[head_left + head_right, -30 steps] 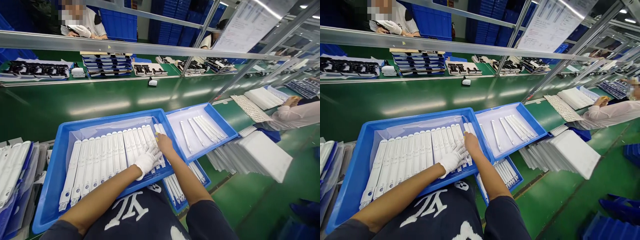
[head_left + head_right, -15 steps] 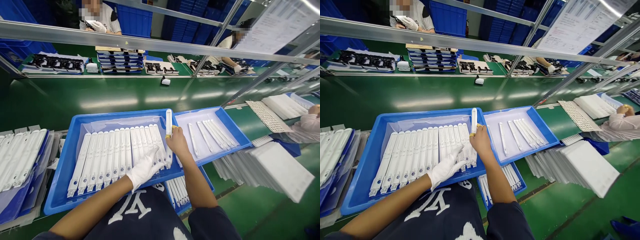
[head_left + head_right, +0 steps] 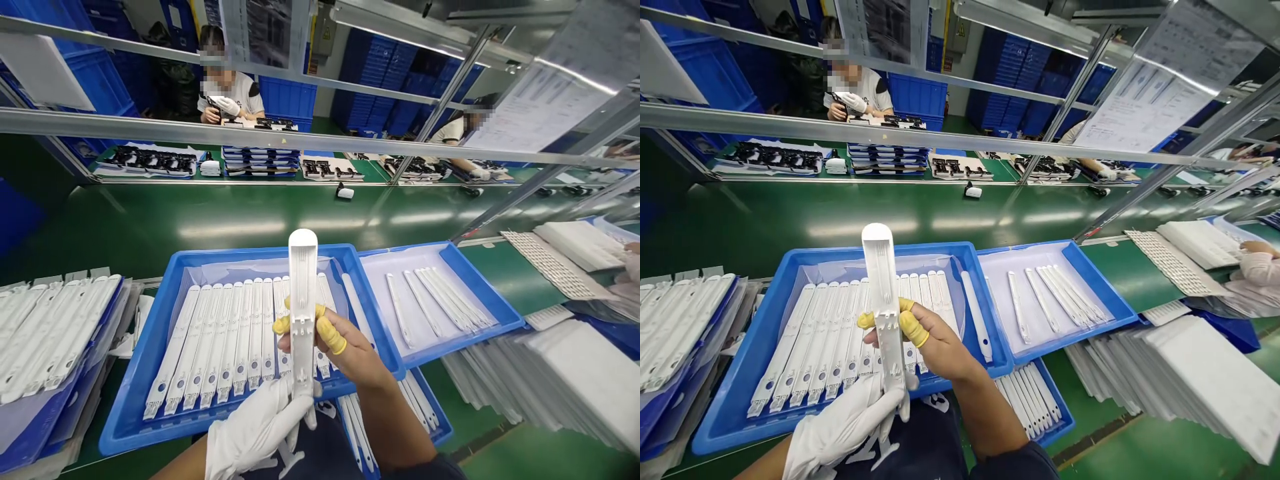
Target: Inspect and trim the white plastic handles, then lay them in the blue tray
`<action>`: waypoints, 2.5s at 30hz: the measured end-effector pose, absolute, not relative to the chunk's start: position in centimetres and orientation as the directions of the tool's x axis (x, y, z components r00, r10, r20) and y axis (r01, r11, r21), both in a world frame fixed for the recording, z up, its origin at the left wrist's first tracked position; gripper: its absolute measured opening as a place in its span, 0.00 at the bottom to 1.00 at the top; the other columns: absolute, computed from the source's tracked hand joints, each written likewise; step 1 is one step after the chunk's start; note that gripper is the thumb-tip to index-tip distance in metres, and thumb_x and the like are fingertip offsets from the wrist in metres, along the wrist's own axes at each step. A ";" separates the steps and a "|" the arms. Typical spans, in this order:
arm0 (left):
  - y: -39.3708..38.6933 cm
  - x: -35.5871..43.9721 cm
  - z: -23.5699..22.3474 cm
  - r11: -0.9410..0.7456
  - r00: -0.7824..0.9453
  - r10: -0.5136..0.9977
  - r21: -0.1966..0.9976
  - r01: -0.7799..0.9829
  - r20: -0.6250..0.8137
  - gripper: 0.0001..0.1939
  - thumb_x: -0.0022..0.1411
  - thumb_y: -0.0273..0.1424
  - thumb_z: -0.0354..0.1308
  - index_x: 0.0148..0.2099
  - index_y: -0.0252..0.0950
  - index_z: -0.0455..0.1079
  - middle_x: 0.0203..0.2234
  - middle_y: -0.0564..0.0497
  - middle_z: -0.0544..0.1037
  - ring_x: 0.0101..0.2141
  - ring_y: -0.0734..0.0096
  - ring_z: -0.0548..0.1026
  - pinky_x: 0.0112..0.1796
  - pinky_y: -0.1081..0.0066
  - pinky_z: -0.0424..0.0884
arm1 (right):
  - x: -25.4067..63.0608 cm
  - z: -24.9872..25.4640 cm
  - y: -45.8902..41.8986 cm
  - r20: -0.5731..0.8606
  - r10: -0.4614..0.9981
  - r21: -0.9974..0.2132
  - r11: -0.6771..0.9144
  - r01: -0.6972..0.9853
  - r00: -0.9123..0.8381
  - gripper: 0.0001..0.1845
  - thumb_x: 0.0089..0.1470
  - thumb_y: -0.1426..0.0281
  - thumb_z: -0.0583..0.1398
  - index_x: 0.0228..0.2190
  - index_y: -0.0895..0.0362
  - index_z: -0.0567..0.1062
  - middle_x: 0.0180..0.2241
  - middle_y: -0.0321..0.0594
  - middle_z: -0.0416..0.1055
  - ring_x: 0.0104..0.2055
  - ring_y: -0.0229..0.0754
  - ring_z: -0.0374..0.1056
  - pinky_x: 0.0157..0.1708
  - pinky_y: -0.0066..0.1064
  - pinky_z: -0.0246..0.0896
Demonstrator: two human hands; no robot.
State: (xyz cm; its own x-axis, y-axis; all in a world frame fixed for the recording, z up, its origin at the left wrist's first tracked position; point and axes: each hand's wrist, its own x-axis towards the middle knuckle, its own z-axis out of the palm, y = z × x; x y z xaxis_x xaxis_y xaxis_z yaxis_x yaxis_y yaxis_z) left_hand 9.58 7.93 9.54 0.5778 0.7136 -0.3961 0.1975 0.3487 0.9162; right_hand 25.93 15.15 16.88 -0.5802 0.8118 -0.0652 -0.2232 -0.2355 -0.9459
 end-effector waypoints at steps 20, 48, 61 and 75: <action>9.1 5.2 10.4 -0.231 0.342 0.929 0.942 0.243 0.139 0.19 0.72 0.47 0.47 0.48 0.54 0.80 0.28 0.50 0.83 0.43 0.54 0.82 0.47 0.60 0.77 | 22.8 14.0 11.9 -0.166 0.779 -0.847 -0.427 -0.317 -0.604 0.31 0.60 0.42 0.55 0.38 0.59 0.73 0.23 0.35 0.68 0.19 0.31 0.60 0.22 0.24 0.56; 13.4 0.7 13.0 -0.023 -0.354 0.928 0.970 0.242 0.111 0.24 0.70 0.47 0.54 0.58 0.38 0.74 0.30 0.51 0.81 0.28 0.68 0.77 0.38 0.65 0.78 | 21.6 15.2 9.9 -0.226 0.740 -0.854 -0.463 -0.236 -0.634 0.31 0.61 0.42 0.53 0.46 0.55 0.72 0.22 0.30 0.62 0.16 0.28 0.49 0.14 0.22 0.47; 12.9 2.6 19.0 -0.007 -0.200 0.980 0.997 -0.078 -0.009 0.19 0.68 0.38 0.58 0.59 0.42 0.76 0.26 0.53 0.81 0.17 0.77 0.67 0.25 0.75 0.73 | 21.5 15.2 10.0 -0.265 0.728 -0.922 -0.383 -0.055 -0.633 0.29 0.64 0.44 0.50 0.49 0.54 0.70 0.23 0.30 0.60 0.18 0.31 0.50 0.17 0.25 0.49; 13.0 2.2 18.9 0.053 -0.082 0.994 0.959 -0.280 -0.079 0.16 0.65 0.37 0.64 0.54 0.42 0.79 0.13 0.60 0.71 0.17 0.76 0.66 0.29 0.73 0.72 | 21.6 15.3 10.0 -0.239 0.725 -0.960 -0.278 0.042 -0.646 0.29 0.66 0.45 0.46 0.50 0.54 0.68 0.22 0.29 0.55 0.20 0.32 0.48 0.18 0.25 0.49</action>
State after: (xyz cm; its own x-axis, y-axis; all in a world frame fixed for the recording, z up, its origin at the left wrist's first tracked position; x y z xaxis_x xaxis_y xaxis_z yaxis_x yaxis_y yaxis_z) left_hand 2.22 13.04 18.87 -0.0817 0.9935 -0.0789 -0.2799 0.0531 0.9586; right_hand 21.58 10.03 15.34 -0.6462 0.7248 -0.2389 0.0424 -0.2785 -0.9595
